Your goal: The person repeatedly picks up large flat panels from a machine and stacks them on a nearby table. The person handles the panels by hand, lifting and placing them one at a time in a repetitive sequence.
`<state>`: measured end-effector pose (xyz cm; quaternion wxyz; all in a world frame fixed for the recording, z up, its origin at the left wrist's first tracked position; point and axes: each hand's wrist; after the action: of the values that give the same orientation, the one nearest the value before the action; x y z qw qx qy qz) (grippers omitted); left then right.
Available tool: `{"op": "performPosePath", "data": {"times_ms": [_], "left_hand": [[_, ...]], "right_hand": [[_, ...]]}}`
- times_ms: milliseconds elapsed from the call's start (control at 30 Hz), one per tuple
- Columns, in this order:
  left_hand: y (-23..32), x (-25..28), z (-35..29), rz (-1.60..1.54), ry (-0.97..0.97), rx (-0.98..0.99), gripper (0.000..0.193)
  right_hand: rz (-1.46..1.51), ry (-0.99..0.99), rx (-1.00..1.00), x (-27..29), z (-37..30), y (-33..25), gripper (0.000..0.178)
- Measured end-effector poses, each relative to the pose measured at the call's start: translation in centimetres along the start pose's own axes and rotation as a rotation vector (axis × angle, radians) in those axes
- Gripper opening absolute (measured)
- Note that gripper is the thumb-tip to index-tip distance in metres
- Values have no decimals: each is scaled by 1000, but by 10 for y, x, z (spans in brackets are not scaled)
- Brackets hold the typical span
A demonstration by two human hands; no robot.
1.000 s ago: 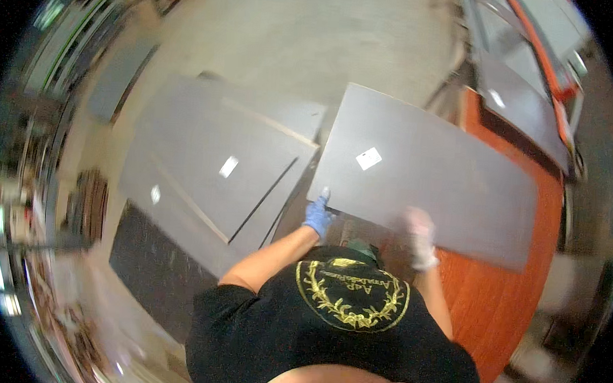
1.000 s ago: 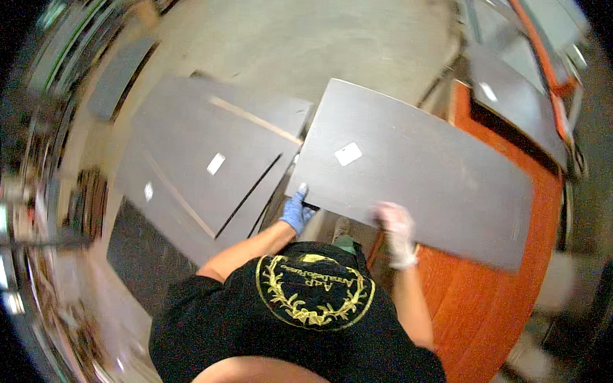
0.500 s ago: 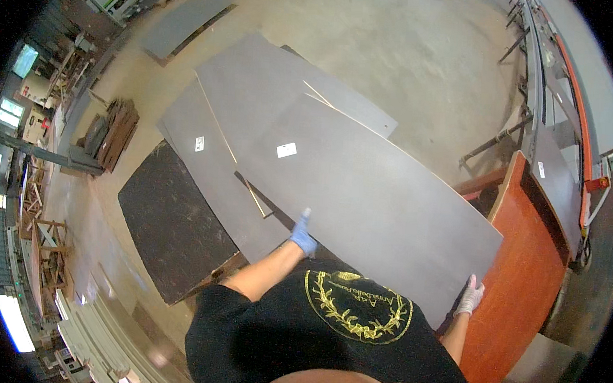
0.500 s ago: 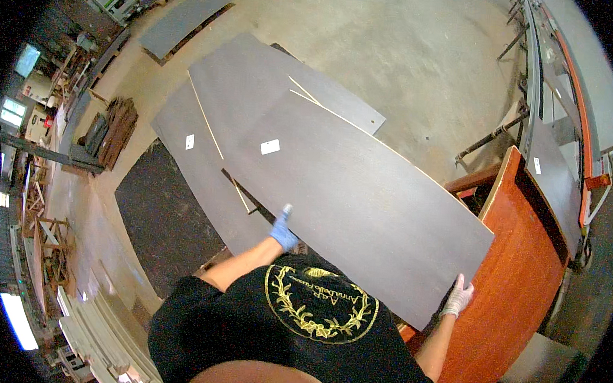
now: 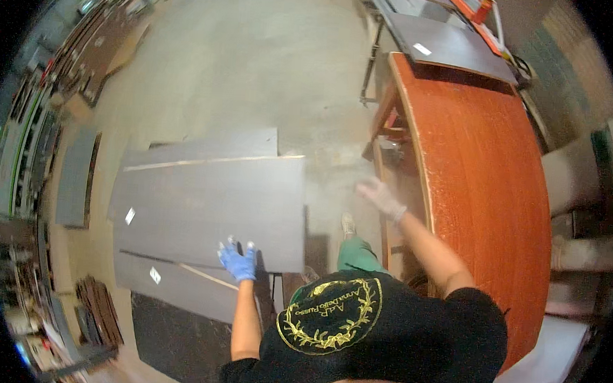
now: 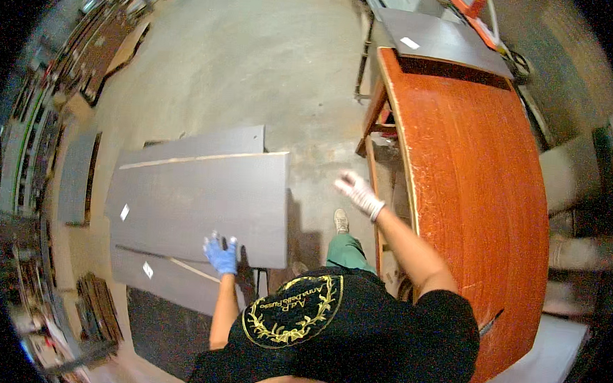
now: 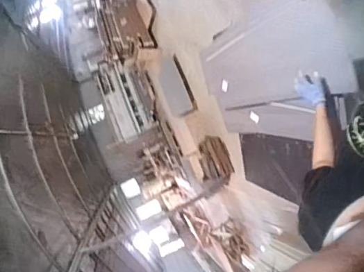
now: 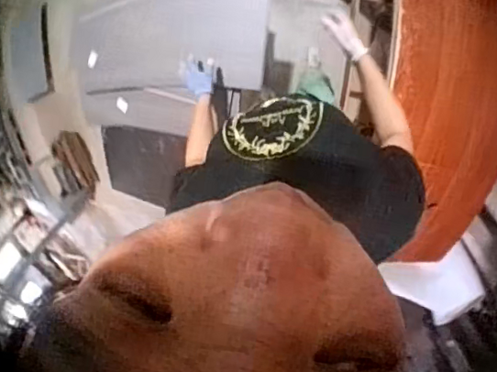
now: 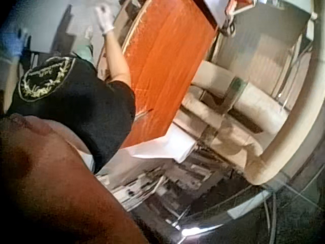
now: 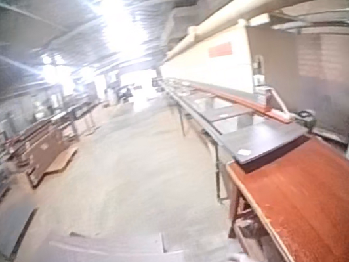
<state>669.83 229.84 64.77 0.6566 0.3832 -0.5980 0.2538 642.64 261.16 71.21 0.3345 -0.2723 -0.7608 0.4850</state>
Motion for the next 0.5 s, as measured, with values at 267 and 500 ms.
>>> {"op": "performPosePath", "data": {"times_ms": [267,500], "left_hand": [[40,-50,-53,-283,55,-91,59],[53,-32,-33,-346,110,-200,54]], "right_hand": [[1040,540,-109,180,114,-28,69],[1252,648,167,250,157,-30,62]]}}
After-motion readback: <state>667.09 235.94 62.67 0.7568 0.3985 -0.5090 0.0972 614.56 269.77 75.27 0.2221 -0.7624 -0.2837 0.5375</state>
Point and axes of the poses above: each hand's wrist, its own z-axis towards the middle knuckle, its own x-axis out of the back of the hand, y = z × x, and after that the axes turned 3 degrees about z, right-handed
